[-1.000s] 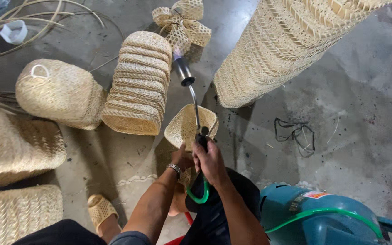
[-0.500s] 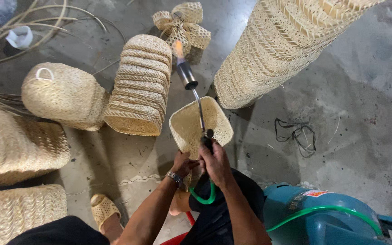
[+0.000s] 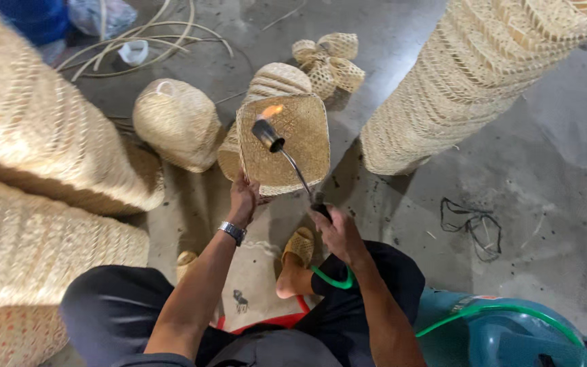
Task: The person uses a handheld torch to burn off loose fibers and smooth the surface of woven baskets and hats, handling them individually by hand.
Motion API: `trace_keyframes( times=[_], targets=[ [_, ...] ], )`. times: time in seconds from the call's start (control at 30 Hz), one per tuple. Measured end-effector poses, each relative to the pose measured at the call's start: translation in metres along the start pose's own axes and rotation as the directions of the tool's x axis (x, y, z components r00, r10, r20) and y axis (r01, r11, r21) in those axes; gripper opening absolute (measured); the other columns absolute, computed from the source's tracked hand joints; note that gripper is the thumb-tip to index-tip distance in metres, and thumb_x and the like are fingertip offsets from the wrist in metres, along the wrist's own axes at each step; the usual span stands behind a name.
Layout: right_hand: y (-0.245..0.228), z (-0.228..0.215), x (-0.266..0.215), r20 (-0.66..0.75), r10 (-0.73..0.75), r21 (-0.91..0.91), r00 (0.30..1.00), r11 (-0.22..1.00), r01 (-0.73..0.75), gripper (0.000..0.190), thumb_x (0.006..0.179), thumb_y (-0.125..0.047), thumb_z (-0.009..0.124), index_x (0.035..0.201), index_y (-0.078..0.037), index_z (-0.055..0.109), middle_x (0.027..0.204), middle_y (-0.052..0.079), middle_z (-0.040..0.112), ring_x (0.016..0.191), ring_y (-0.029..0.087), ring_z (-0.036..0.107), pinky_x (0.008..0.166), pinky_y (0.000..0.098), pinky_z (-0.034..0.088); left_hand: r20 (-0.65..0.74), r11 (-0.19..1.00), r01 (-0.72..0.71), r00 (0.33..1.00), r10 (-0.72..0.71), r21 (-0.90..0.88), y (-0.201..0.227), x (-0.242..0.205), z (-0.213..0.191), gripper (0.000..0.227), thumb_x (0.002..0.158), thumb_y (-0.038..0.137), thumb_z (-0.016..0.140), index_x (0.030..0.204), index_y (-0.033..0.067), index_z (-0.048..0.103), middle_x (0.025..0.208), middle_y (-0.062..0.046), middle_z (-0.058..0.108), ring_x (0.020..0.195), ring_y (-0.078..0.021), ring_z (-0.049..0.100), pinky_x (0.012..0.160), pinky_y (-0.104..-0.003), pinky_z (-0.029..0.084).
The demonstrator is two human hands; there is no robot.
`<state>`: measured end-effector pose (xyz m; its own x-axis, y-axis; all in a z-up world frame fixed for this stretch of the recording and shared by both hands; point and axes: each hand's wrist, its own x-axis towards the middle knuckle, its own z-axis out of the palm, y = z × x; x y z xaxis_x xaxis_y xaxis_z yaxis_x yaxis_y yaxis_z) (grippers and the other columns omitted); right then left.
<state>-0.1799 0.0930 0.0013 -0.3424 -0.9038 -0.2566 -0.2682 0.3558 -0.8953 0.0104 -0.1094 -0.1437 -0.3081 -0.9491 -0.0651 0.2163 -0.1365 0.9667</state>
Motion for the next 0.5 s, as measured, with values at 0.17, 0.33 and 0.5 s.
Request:
trace_keyframes(
  times=[0.17,0.33,0.5],
  targets=[
    [-0.013,0.025,0.013,0.037,-0.242,-0.052,0.970,0.968,0.244,0.031,0.102,-0.035,0.050,0.114,-0.011,0.064,0.066,0.000,0.058,0.052,0.010,0.056,0.045,0.0293,0.048,-0.108,0.996,0.082,0.991,-0.078,0.035,0.059,-0.027,-0.026,0.074,0.092,-0.006,0.042,0.159,0.0206,0.025,0.130,-0.011,0.063,0.086,-0.0191,0.072,0.060,-0.036,0.066],
    [-0.026,0.042,0.008,0.033,-0.187,-0.035,0.982,0.981,0.189,0.038,0.106,-0.035,0.058,0.096,0.002,0.063,0.065,0.005,0.057,0.054,0.013,0.056,0.050,0.0304,0.046,-0.178,0.994,0.063,0.983,-0.047,0.087,0.103,-0.052,-0.039,0.079,0.089,-0.008,0.041,0.159,0.0228,0.023,0.137,-0.009,0.061,0.089,-0.0183,0.075,0.059,-0.034,0.068],
    [-0.037,0.050,0.006,0.152,-0.318,-0.022,0.936,0.945,0.325,0.034,0.103,-0.039,0.054,0.102,-0.006,0.064,0.069,-0.002,0.059,0.057,0.007,0.057,0.050,0.0276,0.048,-0.219,0.979,-0.001,0.975,0.047,0.206,0.111,-0.060,-0.054,0.077,0.090,-0.008,0.045,0.161,0.0193,0.031,0.128,-0.013,0.065,0.070,-0.0159,0.064,0.052,-0.031,0.062]
  ],
)
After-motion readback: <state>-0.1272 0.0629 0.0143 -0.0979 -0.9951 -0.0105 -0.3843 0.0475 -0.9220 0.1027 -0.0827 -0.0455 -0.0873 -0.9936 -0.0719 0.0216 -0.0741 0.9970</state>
